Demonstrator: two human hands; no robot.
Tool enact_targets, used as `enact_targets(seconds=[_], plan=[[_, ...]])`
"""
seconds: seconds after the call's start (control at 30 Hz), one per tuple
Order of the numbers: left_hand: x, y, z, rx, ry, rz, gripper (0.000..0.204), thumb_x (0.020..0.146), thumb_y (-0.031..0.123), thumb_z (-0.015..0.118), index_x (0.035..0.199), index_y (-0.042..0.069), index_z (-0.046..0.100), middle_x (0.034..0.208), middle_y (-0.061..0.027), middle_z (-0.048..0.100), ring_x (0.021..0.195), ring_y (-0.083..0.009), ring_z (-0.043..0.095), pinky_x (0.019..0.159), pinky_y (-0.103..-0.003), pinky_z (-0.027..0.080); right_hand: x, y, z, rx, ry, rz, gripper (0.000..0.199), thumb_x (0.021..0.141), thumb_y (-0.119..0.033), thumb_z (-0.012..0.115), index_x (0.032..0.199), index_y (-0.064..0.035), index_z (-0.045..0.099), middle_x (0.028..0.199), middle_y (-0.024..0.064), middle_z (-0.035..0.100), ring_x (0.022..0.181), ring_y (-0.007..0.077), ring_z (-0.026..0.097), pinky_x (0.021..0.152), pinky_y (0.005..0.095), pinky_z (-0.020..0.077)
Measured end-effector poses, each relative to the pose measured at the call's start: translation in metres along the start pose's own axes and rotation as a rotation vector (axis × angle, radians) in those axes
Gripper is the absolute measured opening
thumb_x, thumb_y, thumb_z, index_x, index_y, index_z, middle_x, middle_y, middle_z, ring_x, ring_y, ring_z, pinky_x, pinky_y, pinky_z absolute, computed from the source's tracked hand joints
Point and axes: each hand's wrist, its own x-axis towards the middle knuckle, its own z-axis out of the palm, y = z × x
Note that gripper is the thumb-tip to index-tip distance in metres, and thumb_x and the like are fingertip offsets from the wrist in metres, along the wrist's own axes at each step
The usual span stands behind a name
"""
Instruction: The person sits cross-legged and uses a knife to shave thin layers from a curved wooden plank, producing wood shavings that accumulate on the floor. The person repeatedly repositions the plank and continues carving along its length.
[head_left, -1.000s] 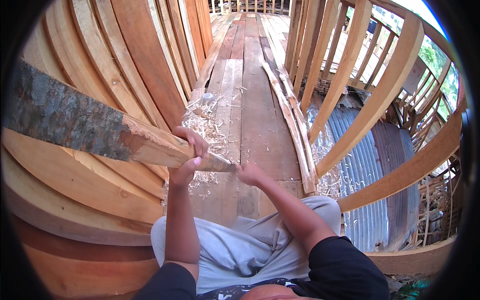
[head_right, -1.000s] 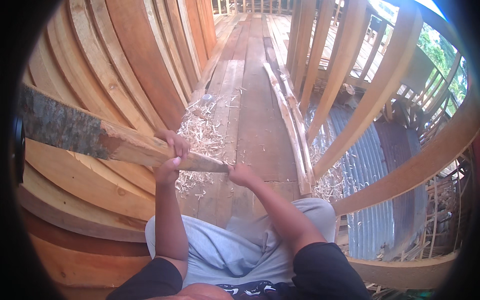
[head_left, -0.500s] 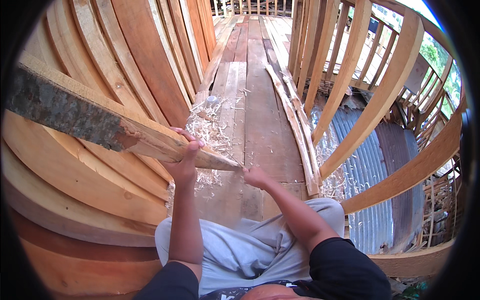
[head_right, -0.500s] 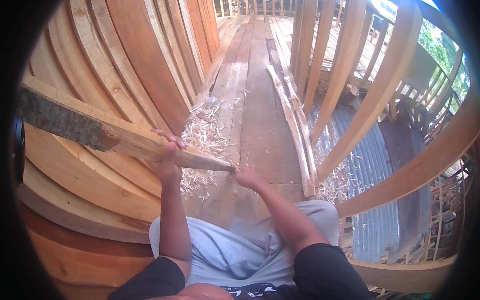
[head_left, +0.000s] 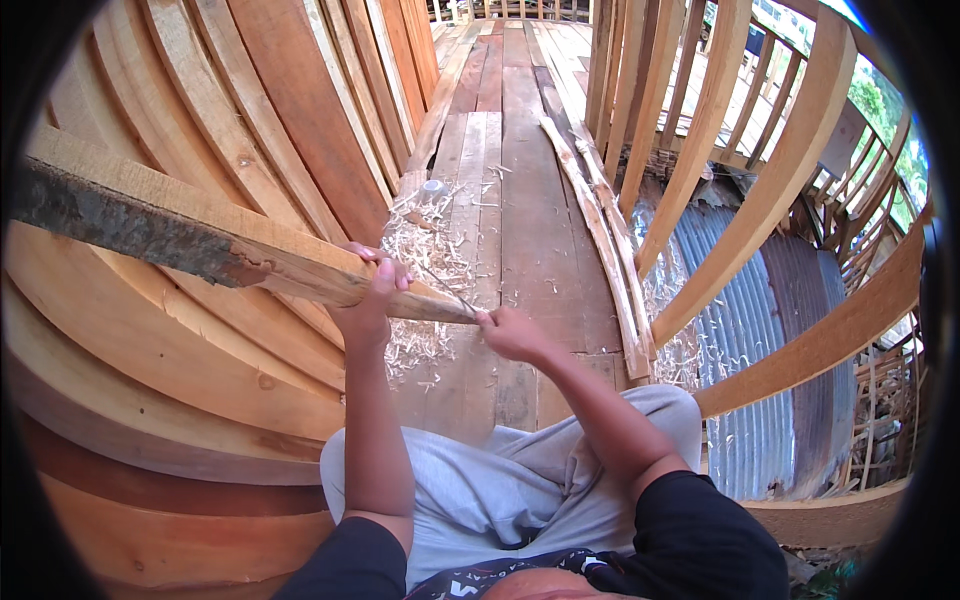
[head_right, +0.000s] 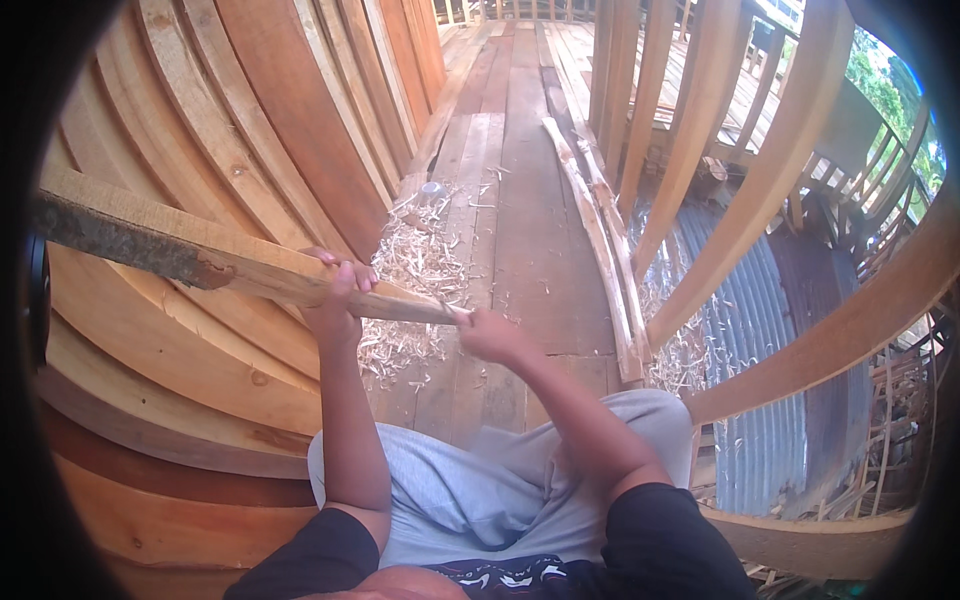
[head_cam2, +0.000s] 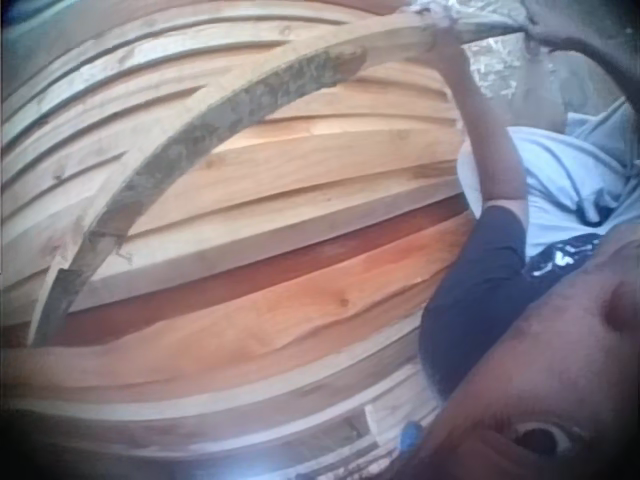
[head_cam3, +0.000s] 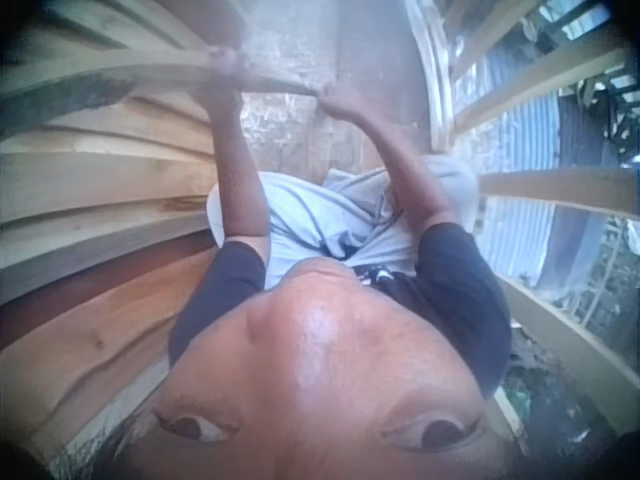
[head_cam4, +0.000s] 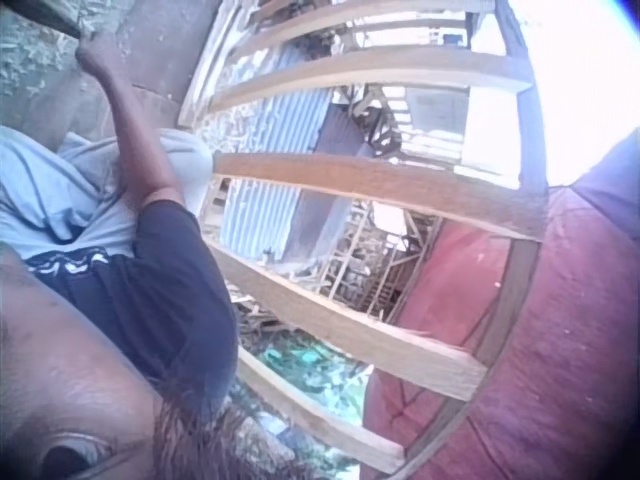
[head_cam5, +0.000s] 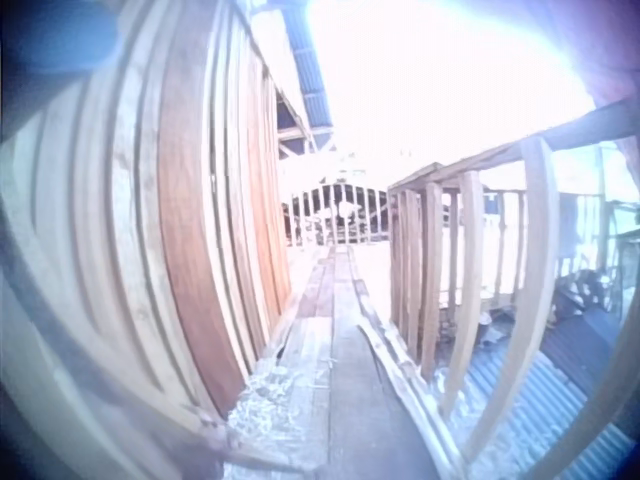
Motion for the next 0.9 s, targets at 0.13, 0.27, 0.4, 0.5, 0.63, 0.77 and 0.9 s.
enact_targets(seconds=[0.13,0.27,0.4,0.5,0.63,0.77,0.9], plan=[[-0.003,0.0,0.008,0.029,0.033,-0.001,0.027,0.085,-0.008,0.061,0.102,0.007,0.048,0.079,-0.0076,0.056,0.065,-0.0173,0.059,0.066,-0.035,0.052,0.003,-0.01,0.008,0.103,0.063,0.003,0.056,0.1,-0.04,0.042,0.083,0.0093,0.063,0.076,0.0268,0.065,0.076,0.0372,0.067,0.072,0.049,0.0484],[0.0,-0.006,0.015,-0.027,-0.014,0.005,0.026,0.085,-0.007,0.062,0.102,0.007,0.048,0.08,-0.0079,0.057,0.066,-0.0172,0.059,0.067,-0.035,0.051,0.023,0.103,0.022,-0.074,0.095,0.176,0.059,0.099,-0.044,0.042,0.08,0.0088,0.061,0.073,0.0222,0.062,0.071,0.0356,0.066,0.073,0.0446,0.0512],[-0.004,0.002,0.015,0.059,0.025,0.006,0.026,0.085,-0.007,0.062,0.103,0.006,0.048,0.081,-0.0079,0.057,0.066,-0.0167,0.059,0.067,-0.035,0.051,-0.015,-0.012,-0.007,0.07,0.01,0.104,0.057,0.101,-0.04,0.04,0.08,0.0084,0.06,0.069,0.0223,0.06,0.064,0.0345,0.062,0.066,0.0457,0.0481],[-0.003,0.0,0.019,0.06,0.059,0.004,0.026,0.085,-0.007,0.061,0.103,0.006,0.048,0.079,-0.0077,0.057,0.067,-0.0165,0.059,0.068,-0.035,0.051,-0.021,-0.039,-0.006,0.116,0.089,-0.142,0.054,0.103,-0.036,0.038,0.079,0.0082,0.056,0.06,0.0225,0.053,0.055,0.0315,0.053,0.059,0.047,0.0426],[-0.002,-0.006,0.019,0.039,0.121,0.003,0.025,0.086,-0.007,0.061,0.104,0.006,0.048,0.077,-0.0075,0.057,0.067,-0.0164,0.059,0.069,-0.035,0.051,-0.006,-0.017,-0.001,0.107,0.101,-0.121,0.051,0.1,-0.034,0.04,0.083,0.0071,0.065,0.073,0.0287,0.063,0.073,0.0445,0.064,0.072,0.0515,0.0487],[0.004,0.0,0.019,0.061,0.177,0.01,0.025,0.086,-0.005,0.062,0.104,0.006,0.048,0.078,-0.0073,0.056,0.067,-0.0162,0.058,0.07,-0.036,0.052,-0.009,-0.036,0.001,0.026,0.153,-0.117,0.051,0.1,-0.034,0.04,0.086,0.0072,0.066,0.078,0.03,0.064,0.08,0.0447,0.065,0.078,0.0528,0.049],[-0.001,0.003,0.019,0.068,0.123,0.022,0.026,0.086,-0.005,0.062,0.105,0.006,0.047,0.078,-0.0076,0.057,0.067,-0.0158,0.058,0.07,-0.036,0.052,-0.023,-0.057,-0.006,0.004,0.17,-0.12,0.051,0.099,-0.034,0.04,0.085,0.0076,0.067,0.078,0.0305,0.064,0.081,0.0457,0.065,0.079,0.0537,0.049]])
